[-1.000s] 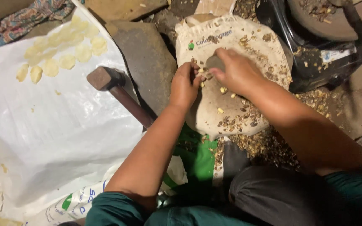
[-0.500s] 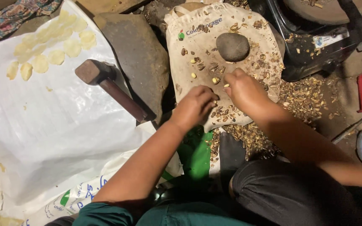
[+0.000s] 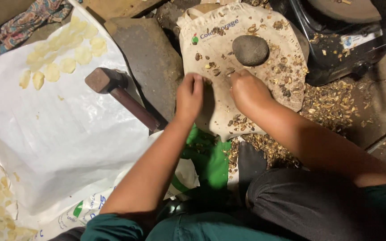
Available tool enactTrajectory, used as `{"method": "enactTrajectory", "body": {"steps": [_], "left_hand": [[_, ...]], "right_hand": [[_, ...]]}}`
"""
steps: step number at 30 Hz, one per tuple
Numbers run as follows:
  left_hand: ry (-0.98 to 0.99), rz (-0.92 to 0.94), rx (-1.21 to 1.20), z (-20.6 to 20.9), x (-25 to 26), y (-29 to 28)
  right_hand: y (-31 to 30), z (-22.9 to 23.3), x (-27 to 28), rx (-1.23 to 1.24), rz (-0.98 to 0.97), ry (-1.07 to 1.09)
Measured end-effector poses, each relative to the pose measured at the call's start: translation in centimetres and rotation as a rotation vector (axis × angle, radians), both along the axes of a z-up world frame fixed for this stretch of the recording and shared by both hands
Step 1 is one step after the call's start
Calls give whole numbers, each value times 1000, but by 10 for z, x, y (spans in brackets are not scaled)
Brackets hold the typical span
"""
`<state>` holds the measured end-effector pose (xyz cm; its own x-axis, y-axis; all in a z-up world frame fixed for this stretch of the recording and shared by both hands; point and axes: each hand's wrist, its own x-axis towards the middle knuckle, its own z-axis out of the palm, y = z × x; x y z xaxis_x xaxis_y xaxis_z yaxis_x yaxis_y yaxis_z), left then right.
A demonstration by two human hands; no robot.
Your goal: Processing nuts by roasting them in a pan and cracking the shells using a stone and a mallet
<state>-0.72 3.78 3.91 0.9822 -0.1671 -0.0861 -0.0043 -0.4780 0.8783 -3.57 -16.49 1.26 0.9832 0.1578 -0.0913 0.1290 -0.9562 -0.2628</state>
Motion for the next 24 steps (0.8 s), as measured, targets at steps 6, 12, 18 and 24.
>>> {"method": "enactTrajectory", "body": {"steps": [6,12,18,24], "left_hand": [[-172,-129,180,-17,45,-19],[-123,-290,422,-37,57,-17],[257,135,-198,-11,37,12],[328,68,-142,-25,13,47]], "right_hand": [[-17,39,-6,229,-183,282],[-21,51,-7,259,-241,341],[6,46,11,383,-200,321],[45,3,29,287,170,-204]]}}
